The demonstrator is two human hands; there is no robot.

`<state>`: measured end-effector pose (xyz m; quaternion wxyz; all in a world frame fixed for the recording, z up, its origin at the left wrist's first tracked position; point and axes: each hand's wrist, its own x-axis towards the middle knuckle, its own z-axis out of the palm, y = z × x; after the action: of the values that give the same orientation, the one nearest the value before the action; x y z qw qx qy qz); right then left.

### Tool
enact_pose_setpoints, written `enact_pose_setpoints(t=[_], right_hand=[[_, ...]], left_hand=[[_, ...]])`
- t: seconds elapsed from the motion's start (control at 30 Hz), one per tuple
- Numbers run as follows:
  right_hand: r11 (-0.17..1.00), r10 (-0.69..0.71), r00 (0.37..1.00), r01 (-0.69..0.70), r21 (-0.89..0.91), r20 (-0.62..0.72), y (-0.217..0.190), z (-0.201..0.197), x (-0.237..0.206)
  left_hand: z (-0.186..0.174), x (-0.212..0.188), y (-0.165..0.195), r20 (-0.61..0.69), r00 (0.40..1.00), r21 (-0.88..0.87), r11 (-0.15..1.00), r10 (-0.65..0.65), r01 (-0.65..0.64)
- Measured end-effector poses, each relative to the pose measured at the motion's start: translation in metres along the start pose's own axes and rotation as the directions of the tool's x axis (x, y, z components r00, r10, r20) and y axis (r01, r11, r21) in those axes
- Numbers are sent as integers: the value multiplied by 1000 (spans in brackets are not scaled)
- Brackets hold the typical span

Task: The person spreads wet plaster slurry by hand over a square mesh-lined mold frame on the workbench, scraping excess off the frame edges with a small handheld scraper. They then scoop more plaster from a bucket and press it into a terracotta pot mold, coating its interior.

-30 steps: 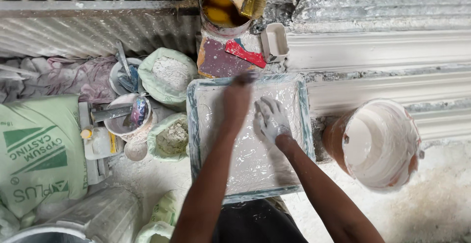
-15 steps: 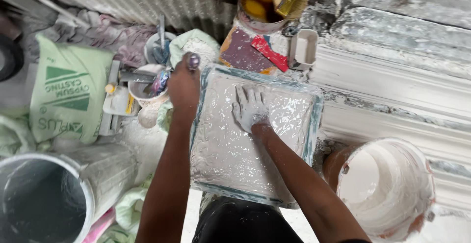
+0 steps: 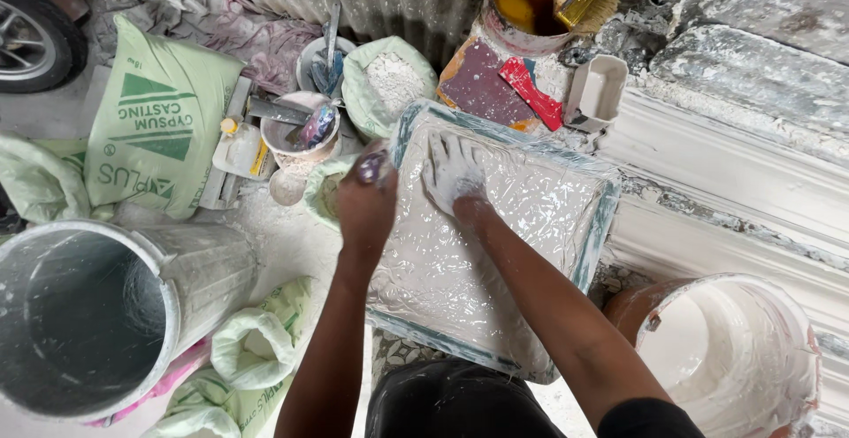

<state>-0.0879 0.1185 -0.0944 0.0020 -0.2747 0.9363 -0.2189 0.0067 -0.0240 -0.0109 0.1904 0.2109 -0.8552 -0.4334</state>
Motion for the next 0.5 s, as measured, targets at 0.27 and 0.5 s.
enact_pose_setpoints(t=[0.27, 0.5], right_hand=[[967, 199, 976, -210, -143, -90, 40, -28, -62], [935, 270, 955, -290, -203, -123, 91, -36, -121]], left_hand=[[107, 83, 26, 190, 963, 270, 933, 192, -240], [220, -29, 70, 270, 885, 112, 900, 380, -421]])
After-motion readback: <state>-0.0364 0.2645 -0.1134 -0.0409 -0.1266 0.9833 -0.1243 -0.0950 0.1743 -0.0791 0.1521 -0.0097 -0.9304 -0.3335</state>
